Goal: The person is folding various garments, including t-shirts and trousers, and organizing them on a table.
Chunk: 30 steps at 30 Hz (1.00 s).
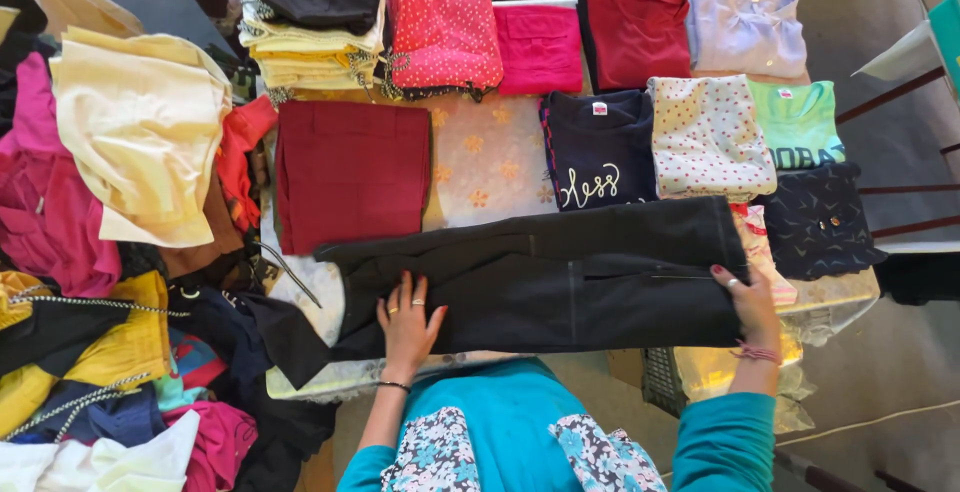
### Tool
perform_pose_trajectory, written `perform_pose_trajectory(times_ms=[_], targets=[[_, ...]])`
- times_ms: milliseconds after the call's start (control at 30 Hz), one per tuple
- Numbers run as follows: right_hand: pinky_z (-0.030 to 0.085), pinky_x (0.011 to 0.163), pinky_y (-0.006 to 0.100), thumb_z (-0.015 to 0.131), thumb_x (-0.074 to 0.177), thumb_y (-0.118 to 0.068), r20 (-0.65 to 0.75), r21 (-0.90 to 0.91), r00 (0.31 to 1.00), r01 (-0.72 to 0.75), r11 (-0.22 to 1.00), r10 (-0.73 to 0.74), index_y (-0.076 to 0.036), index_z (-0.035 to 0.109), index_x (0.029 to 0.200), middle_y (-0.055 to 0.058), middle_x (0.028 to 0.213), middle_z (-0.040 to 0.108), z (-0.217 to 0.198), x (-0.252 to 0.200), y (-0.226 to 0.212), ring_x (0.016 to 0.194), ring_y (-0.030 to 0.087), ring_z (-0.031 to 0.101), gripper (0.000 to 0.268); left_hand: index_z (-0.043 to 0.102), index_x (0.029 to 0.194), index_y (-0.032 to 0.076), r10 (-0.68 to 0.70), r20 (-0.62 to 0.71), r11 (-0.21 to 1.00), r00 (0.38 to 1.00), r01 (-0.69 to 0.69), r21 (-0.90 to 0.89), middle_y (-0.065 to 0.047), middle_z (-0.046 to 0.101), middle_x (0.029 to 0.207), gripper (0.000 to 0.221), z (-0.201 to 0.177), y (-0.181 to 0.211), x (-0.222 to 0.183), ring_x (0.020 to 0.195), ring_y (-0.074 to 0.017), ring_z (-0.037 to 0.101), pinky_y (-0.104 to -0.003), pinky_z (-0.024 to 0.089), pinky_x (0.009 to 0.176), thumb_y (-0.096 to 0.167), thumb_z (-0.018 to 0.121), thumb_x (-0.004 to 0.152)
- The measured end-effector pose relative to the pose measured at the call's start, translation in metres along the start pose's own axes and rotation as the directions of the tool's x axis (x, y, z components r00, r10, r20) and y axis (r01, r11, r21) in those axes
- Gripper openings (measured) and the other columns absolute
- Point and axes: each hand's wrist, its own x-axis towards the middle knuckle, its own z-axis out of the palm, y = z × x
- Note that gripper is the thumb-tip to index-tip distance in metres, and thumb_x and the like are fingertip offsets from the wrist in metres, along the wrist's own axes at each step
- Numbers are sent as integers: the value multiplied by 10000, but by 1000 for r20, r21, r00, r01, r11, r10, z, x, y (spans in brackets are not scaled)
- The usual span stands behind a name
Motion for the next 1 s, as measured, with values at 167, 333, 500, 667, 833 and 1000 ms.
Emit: perform_pose_trajectory(times_ms=[167, 333, 500, 667, 833, 1000], targets=[[559, 801, 321, 749, 914, -131, 31, -94, 999, -6, 996, 9, 26, 639, 1299, 106, 1121, 716, 7, -15, -27, 916, 180, 683, 430, 583, 1394, 105, 20, 76, 947, 997, 6, -322, -134, 487, 1520, 555, -19, 30, 17, 1217, -332, 535, -478, 409, 1047, 390, 671, 925], [451, 1046, 409, 777, 886, -199, 178, -493, 962, 271, 827, -209, 50, 495, 1465, 180, 1367, 616, 80, -44, -61, 1238, 266, 582, 691, 581, 1385, 56, -18, 120, 683, 993, 100, -723, -170, 551, 1455, 489, 18, 16, 72, 1027, -259, 659, -339, 545, 895, 325, 635, 980], [514, 1012, 378, 706, 874, -191, 498, -537, 865, 361, 763, -59, -61, 436, 1497, 214, 1254, 674, 199, -100, -81, 1162, 305, 677, 691, 629, 1389, 34, -172, 145, 703, 974, 225, -674, -171, 689, 1219, 463, 33, 24, 95, 1019, -261, 648, -357, 530, 888, 350, 626, 1052], [524, 980, 435, 665, 807, -86, 631, -441, 760, 516, 734, -155, -49, 380, 1522, 277, 1244, 649, 298, -125, 1, 1160, 402, 654, 771, 598, 1387, 79, -153, 604, 106, 782, 621, -777, -33, 664, 1202, 563, 89, 42, 49, 1016, -161, 611, -321, 488, 869, 509, 483, 1042], [554, 874, 408, 786, 848, -206, 670, -470, 738, 341, 814, 79, -91, 259, 1568, 229, 1197, 561, 325, -155, 2, 975, 355, 666, 900, 549, 1393, 60, -18, 632, -229, 775, 612, -757, 66, 646, 1262, 591, 70, 47, 47, 1129, -43, 601, -230, 472, 973, 545, 456, 1068], [610, 843, 287, 711, 903, -47, 551, -85, 828, 181, 980, -105, -81, 494, 1461, 148, 1227, 611, 297, -147, 51, 1013, 161, 709, 600, 650, 1205, -30, -107, 586, 59, 804, 593, -803, -29, 701, 1026, 345, 103, 42, 48, 885, -92, 590, -272, 489, 774, 250, 681, 1006]])
